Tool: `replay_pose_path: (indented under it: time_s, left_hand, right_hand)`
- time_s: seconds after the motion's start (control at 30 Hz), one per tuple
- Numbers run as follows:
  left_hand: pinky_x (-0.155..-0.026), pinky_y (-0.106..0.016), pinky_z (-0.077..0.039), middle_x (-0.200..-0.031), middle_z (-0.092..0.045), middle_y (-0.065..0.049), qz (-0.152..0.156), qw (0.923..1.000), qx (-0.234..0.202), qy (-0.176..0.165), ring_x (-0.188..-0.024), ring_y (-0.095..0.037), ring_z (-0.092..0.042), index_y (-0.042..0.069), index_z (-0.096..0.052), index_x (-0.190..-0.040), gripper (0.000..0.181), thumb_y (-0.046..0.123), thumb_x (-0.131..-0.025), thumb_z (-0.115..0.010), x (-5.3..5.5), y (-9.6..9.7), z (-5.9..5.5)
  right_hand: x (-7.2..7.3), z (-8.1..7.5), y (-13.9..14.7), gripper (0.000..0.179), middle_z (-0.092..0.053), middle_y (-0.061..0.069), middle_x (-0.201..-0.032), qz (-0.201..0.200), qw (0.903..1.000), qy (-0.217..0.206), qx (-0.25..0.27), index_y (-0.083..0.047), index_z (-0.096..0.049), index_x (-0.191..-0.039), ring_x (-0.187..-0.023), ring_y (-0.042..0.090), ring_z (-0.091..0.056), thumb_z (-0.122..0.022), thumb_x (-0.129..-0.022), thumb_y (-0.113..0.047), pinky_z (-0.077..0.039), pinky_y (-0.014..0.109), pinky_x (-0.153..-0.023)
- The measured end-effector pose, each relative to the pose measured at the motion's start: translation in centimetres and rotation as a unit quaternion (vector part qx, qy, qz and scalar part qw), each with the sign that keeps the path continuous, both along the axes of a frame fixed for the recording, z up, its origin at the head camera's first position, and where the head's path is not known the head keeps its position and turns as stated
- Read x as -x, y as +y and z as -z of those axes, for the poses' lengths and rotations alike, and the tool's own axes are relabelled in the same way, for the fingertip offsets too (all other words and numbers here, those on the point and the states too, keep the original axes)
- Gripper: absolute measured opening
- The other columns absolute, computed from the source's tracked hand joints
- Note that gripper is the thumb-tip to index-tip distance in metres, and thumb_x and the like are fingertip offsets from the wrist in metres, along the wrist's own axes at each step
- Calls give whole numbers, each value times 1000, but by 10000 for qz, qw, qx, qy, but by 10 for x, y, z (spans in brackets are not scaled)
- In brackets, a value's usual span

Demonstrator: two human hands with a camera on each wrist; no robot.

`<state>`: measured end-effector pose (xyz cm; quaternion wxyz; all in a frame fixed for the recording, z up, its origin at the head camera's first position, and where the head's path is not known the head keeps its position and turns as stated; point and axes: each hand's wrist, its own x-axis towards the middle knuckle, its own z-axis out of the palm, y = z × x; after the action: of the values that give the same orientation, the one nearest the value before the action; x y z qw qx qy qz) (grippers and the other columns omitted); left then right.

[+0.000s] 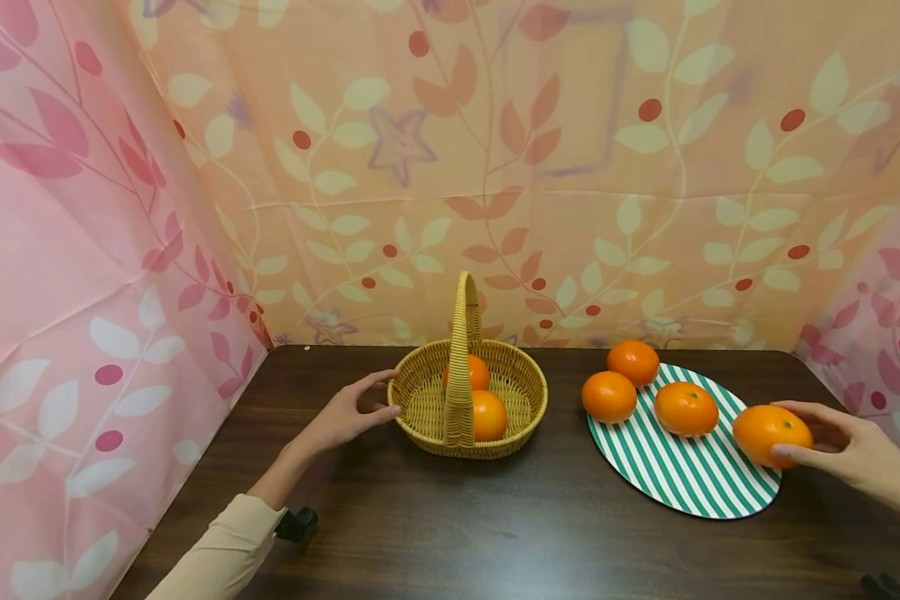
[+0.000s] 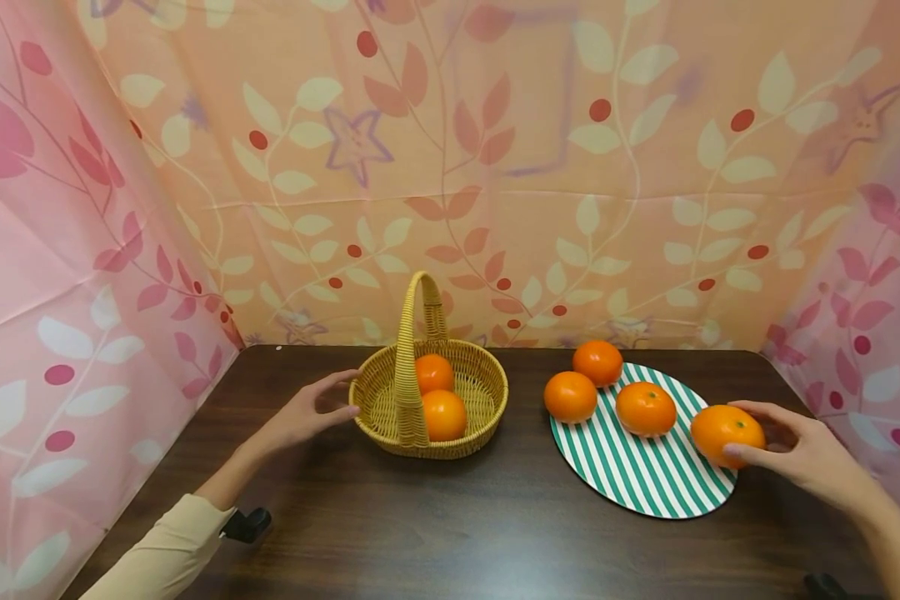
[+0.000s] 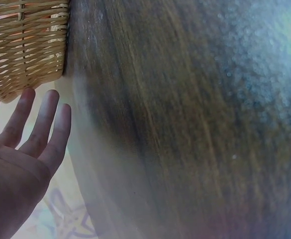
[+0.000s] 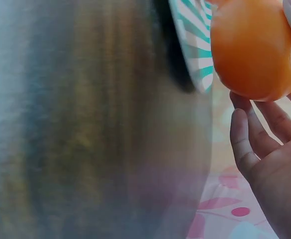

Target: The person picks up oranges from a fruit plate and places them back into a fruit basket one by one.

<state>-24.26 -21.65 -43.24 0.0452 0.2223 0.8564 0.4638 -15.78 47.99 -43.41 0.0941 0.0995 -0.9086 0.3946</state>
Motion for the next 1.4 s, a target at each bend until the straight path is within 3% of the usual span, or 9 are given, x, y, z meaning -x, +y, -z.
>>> replay_pose_path:
  time_s: [0.4, 0.7, 0.87, 1.1, 1.4]
  left_hand:
    - [-78, -47, -56, -137, -53, -25, 14, 10000, -16, 5, -107, -41, -66, 9, -44, -154, 66, 22, -96, -74, 0, 1, 1]
    - [-80, -47, -56, -135, -56, -23, -15, 9999, 116, 95, -107, -39, -66, 12, -47, -152, 64, 26, -96, -74, 1, 2, 1]
    - [-79, -45, -57, -134, -55, -23, -25, 9999, 99, 90, -106, -39, -66, 12, -47, -152, 63, 26, -96, -74, 1, 1, 2]
    - [-78, -44, -57, -135, -55, -23, 8, 10000, 2, 36, -105, -38, -67, 13, -47, -153, 64, 24, -96, -75, 1, -1, 2]
    - [-78, -45, -57, -136, -54, -26, 23, 10000, -85, -23, -106, -41, -66, 8, -44, -153, 66, 22, -96, -74, 2, -2, 2]
  right_hand:
    - [9, -27, -15, 55, -61, -27, -108, -12, 9998, 182, 61, -4, -56, -139, -88, -5, -64, -79, -89, -4, -52, 14, -68]
    - [19, -39, -30, 55, -61, -24, -108, -53, 9996, 263, -65, 1, -55, -137, -87, -2, -64, -80, -89, -8, -52, 14, -69]
    - [24, -49, -34, 55, -63, -21, -109, -202, 9989, 387, 148, 2, -55, -138, -88, 0, -65, -78, -89, 1, -53, 15, -69]
    - [35, -65, -46, 57, -59, -20, -114, -255, 9986, 467, 58, 4, -53, -140, -93, -6, -61, -78, -90, -1, -51, 12, -72]
    - [51, -76, -75, 55, -64, -13, -118, -562, 9972, 477, 153, -3, -57, -140, -95, 3, -65, -76, -89, 2, -53, 16, -76]
